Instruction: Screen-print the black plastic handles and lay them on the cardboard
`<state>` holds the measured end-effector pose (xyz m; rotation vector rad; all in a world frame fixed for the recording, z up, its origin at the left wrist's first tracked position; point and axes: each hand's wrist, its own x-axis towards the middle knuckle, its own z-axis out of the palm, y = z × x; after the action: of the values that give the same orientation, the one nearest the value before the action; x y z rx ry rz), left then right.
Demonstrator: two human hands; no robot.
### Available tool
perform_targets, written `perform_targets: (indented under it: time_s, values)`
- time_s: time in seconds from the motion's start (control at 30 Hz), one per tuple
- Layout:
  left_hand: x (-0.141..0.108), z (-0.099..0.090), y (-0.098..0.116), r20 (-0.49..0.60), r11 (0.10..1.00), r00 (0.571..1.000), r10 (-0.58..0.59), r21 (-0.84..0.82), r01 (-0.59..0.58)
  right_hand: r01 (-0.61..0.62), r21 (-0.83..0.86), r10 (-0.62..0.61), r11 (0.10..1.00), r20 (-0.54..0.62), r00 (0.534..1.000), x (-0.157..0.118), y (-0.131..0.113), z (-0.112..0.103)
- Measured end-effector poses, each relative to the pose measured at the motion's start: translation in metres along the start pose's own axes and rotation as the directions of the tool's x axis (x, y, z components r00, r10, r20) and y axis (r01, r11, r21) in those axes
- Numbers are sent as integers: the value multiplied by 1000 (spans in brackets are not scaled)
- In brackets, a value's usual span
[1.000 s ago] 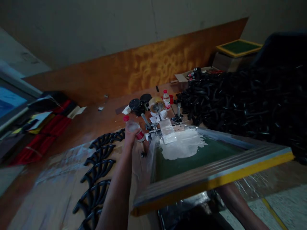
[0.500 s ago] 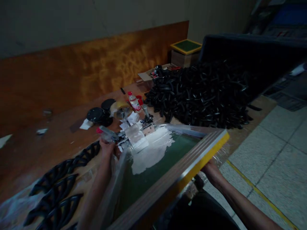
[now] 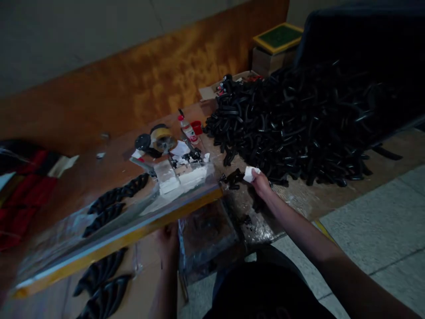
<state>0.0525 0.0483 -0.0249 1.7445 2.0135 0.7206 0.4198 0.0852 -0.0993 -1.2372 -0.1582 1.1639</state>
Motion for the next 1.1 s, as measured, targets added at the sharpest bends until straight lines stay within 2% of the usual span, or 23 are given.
perform_targets:
  time_s: [0.03, 0.07, 0.1, 0.17, 0.23, 0.33, 0.47, 0.63, 0.8, 0.9, 1.0, 1.03, 1.1]
  values:
    - [-8, 17, 16, 64, 999, 996, 55, -3, -54, 37, 19, -37, 999, 0, 999, 0, -4, -6]
    - [-13, 36, 35, 163, 989, 975, 149, -9, -149, 59, 32, -60, 998, 14, 998, -3, -6, -13]
    - [-15, 56, 55, 281, 966, 927, 247, 2, -258, 65, 37, -66, 997, 39, 997, -8, -7, -19]
    - [-11, 100, 96, 425, 899, 827, 369, 63, -433, 32, 21, -34, 999, 102, 994, -21, -6, -33]
    - [-2, 140, 129, 547, 822, 752, 368, 187, -538, -10, -11, 12, 1000, 135, 991, -35, -3, -48]
    - [15, 184, 154, 588, 797, 754, 294, 285, -533, -52, -55, 59, 997, 127, 990, -52, 2, -71]
    - [28, 210, 158, 587, 796, 775, 236, 341, -501, -107, -37, 110, 994, 81, 991, -61, 4, -97]
    - [28, 218, 154, 620, 816, 753, 221, 305, -491, -113, -8, 114, 994, 97, 989, -64, -4, -110]
    - [22, 204, 156, 616, 877, 734, 286, 141, -459, -92, -38, 95, 995, 102, 990, -62, -13, -111]
    - [22, 185, 158, 622, 912, 716, 317, 6, -409, -91, -42, 94, 995, 79, 992, -59, -16, -110]
    - [17, 156, 151, 615, 937, 713, 338, -149, -316, -78, -73, 84, 994, 85, 993, -60, -20, -107]
    - [11, 143, 146, 582, 933, 729, 360, -213, -291, -67, -101, 76, 993, 92, 993, -61, -21, -105]
    - [-6, 115, 128, 464, 909, 791, 399, -313, -275, -30, -179, 50, 983, 106, 993, -66, -23, -100]
